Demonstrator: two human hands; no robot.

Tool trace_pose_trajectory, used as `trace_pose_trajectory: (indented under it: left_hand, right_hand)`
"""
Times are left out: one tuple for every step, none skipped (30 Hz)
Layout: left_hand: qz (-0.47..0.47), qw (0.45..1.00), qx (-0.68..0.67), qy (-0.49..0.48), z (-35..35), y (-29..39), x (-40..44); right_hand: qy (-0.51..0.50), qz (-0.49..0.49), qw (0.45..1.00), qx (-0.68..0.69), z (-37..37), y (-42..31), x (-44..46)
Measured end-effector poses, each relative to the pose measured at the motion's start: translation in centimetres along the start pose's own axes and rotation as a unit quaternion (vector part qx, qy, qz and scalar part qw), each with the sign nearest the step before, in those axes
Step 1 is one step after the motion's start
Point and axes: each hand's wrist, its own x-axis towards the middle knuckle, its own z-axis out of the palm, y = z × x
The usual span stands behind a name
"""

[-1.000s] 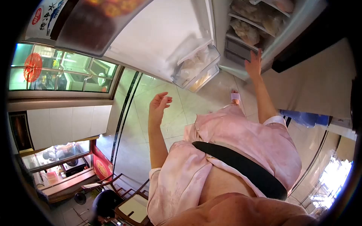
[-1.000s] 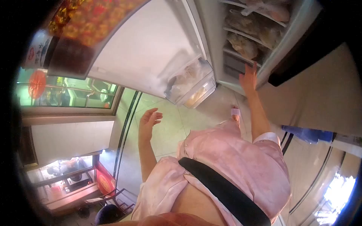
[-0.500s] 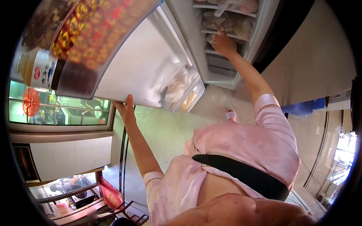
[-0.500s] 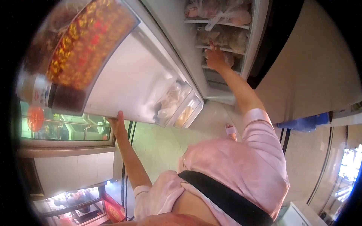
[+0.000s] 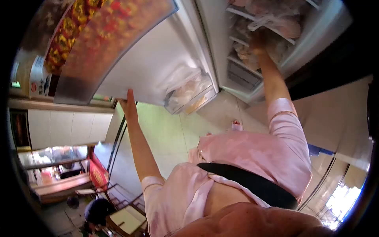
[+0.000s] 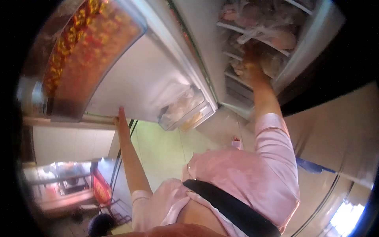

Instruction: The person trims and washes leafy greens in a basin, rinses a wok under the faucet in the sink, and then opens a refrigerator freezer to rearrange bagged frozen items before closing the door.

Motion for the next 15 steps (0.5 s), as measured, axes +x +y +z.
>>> trace_pose_trajectory:
  left_hand:
    - [-0.01,1.0,0.006,0.01,0.3,0.3,-0.3]
    - [-0.018,1.0,0.009,0.017,0.6,0.6,-0.3]
    - [-0.024,0.999,0.013,0.024,0.7,0.8,-0.3]
    - [-0.004,1.0,-0.001,0.023,0.9,0.9,-0.4]
    - [0.017,1.0,-0.015,0.019,1.3,1.1,-0.5]
    - [0.036,0.999,-0.026,0.024,1.5,1.0,-0.5]
    - [0.028,0.999,-0.024,0.025,1.4,0.5,-0.2]
    - [0.03,0.999,-0.026,0.01,1.1,0.2,0.2]
    - [0.033,0.999,-0.027,-0.004,0.7,-0.1,0.2]
    - [0.039,0.999,-0.021,0.004,1.3,1.2,-0.4]
    - [0.037,0.999,-0.017,0.008,1.6,1.2,-0.8]
    - [0.045,0.999,-0.024,0.014,1.8,1.2,-0.8]
    - [0.054,0.998,-0.031,0.019,1.8,1.2,-0.8]
    - [0.051,0.998,-0.022,0.016,1.9,1.5,-0.8]
    - [0.051,0.998,-0.021,0.015,1.9,1.6,-0.9]
  right_hand:
    - [-0.009,-0.011,1.0,0.007,-0.7,-0.6,0.0]
    - [0.007,-0.012,1.0,-0.028,-1.6,-0.8,0.0]
    - [0.043,-0.001,0.999,-0.026,-0.9,-0.6,-0.1]
    - [0.079,0.011,0.997,-0.023,0.0,-0.4,-0.3]
    - [0.114,0.022,0.993,-0.019,0.8,-0.1,-0.4]
    - [0.087,-0.03,0.994,-0.051,-0.1,0.1,-0.6]
    - [0.058,-0.082,0.992,-0.081,-0.4,-0.1,-1.1]
    - [0.064,-0.025,0.998,-0.009,-0.4,-1.1,-1.8]
    - [0.057,-0.029,0.998,-0.007,-0.2,-1.3,-2.3]
    - [0.082,-0.038,0.996,-0.021,-0.2,-1.6,-2.7]
    - [0.108,-0.045,0.992,-0.035,-0.2,-1.9,-2.8]
    - [0.128,-0.079,0.988,-0.02,-2.0,-2.6,-4.1]
    - [0.127,-0.08,0.989,-0.016,-3.1,-3.3,-5.0]
    - [0.107,-0.075,0.991,-0.003,-3.9,-3.8,-5.9]
    - [0.097,-0.071,0.993,0.003,-4.4,-4.4,-6.9]
